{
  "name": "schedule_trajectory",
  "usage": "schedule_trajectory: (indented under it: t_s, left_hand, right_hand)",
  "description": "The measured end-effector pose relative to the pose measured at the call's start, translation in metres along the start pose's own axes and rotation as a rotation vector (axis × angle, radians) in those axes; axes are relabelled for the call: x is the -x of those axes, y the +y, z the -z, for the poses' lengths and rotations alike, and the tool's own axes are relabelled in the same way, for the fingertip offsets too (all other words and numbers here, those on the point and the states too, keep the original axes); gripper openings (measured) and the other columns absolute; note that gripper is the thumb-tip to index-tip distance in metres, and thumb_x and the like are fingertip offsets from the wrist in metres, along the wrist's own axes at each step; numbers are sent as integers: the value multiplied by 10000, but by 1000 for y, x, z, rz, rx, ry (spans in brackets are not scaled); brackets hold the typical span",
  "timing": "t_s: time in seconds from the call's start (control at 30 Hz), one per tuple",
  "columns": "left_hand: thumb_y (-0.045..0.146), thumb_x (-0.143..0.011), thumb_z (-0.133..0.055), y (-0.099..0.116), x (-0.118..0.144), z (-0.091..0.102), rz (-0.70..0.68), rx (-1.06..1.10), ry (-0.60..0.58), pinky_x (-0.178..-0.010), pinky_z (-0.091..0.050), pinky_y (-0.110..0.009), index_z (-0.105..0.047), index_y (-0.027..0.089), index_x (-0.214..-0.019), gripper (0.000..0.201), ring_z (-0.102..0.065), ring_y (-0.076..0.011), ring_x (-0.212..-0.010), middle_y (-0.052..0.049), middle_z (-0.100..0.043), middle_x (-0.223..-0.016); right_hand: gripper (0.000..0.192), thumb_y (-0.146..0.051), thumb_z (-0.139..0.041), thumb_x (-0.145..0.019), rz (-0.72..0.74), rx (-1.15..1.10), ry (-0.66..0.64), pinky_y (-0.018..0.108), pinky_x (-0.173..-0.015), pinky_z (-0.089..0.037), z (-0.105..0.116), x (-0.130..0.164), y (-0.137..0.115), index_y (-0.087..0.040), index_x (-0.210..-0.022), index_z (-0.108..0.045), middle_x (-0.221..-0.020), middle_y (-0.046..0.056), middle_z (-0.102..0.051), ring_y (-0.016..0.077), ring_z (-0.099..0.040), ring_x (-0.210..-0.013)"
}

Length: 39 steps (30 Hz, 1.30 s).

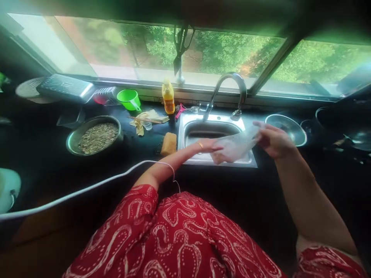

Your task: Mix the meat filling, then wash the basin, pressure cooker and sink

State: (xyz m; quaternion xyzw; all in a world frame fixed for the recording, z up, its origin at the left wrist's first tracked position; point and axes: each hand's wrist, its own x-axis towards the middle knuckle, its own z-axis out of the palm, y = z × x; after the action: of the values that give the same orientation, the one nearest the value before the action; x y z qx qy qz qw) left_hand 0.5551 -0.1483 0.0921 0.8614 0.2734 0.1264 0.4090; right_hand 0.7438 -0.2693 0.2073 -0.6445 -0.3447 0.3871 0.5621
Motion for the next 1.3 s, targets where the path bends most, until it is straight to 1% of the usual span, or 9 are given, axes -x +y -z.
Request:
schedule_trajectory:
  t_s: [0.1, 0.2, 0.3, 0.47, 0.6, 0.8, 0.97, 1.17, 1.3]
  left_hand:
    - [292, -735, -714, -9, 19, 42, -131, -190, -72, -869, -438, -324, -676, 170, -1151, 436, -622, -251, -964, -109, -685, -1115]
    - [128, -683, -662, -13, 23, 74, -235, -333, -84, -863, -437, -299, -732, 166, -920, 250, -615, -221, -910, -84, -688, -981]
    - [139, -741, -594, -5, 13, 88, -295, -340, -28, -840, -436, -286, -708, 181, -748, 122, -599, -192, -849, -41, -653, -827]
    - [193, -851, -507, 37, -18, 76, -448, -354, 106, -847, -429, -305, -703, 132, -818, 208, -585, -187, -858, -56, -633, -849]
    - [195, -863, -510, 68, -37, 61, -435, -358, 206, -847, -436, -300, -703, 113, -880, 211, -591, -181, -854, -57, -646, -876]
    - [185, -863, -521, 75, -34, 63, -420, -272, 349, -819, -463, -289, -681, 136, -883, 169, -590, -164, -833, -54, -653, -895]
    - [194, -848, -527, 43, -17, 61, -351, -65, 476, -808, -482, -292, -658, 126, -1010, 219, -590, -171, -898, -75, -647, -990]
    - [254, -823, -515, -49, 38, 32, 57, 176, 495, -680, -480, -273, -700, 136, -962, 259, -568, -144, -669, -30, -645, -776]
    - [211, -759, -549, -109, 91, 15, 309, 310, 599, -609, -463, -266, -699, 128, -798, 177, -532, -140, -569, -11, -581, -608]
  right_hand:
    - [94, -168, -639, -721, -60, -40, 106, 281, -528, -378, 0, -4, -1, -207, -804, -660, -545, -42, -469, 80, -419, -474]
    - [122, -176, -655, -689, -67, -17, 140, 278, -521, -399, -6, -6, 1, -198, -807, -632, -528, -60, -457, 91, -410, -462]
    - [145, -171, -640, -653, -48, 34, 158, 246, -522, -391, -14, -8, 0, -181, -796, -622, -532, -61, -477, 89, -431, -481]
    - [127, -103, -621, -620, 27, 251, 21, 230, -599, -394, -38, -9, -8, -140, -738, -651, -604, -32, -577, 89, -492, -584]
    - [94, -73, -648, -617, 78, 337, -65, 255, -683, -413, -63, -10, -8, -124, -695, -651, -621, -22, -596, 112, -520, -650]
    - [99, -189, -696, -667, 26, 219, -60, 245, -615, -393, -76, -20, -2, -135, -745, -666, -610, -19, -575, 94, -468, -581]
    - [138, -260, -707, -649, 51, 202, -12, 233, -600, -377, -70, -28, -4, -155, -686, -626, -602, -38, -535, 80, -433, -570]
    - [103, -228, -673, -632, 104, 281, 91, 245, -615, -367, -47, -20, -14, -151, -630, -605, -602, -37, -538, 93, -451, -604]
    - [94, -227, -668, -642, 142, 376, 176, 252, -591, -344, -31, -5, -24, -144, -641, -624, -566, -47, -506, 94, -429, -584]
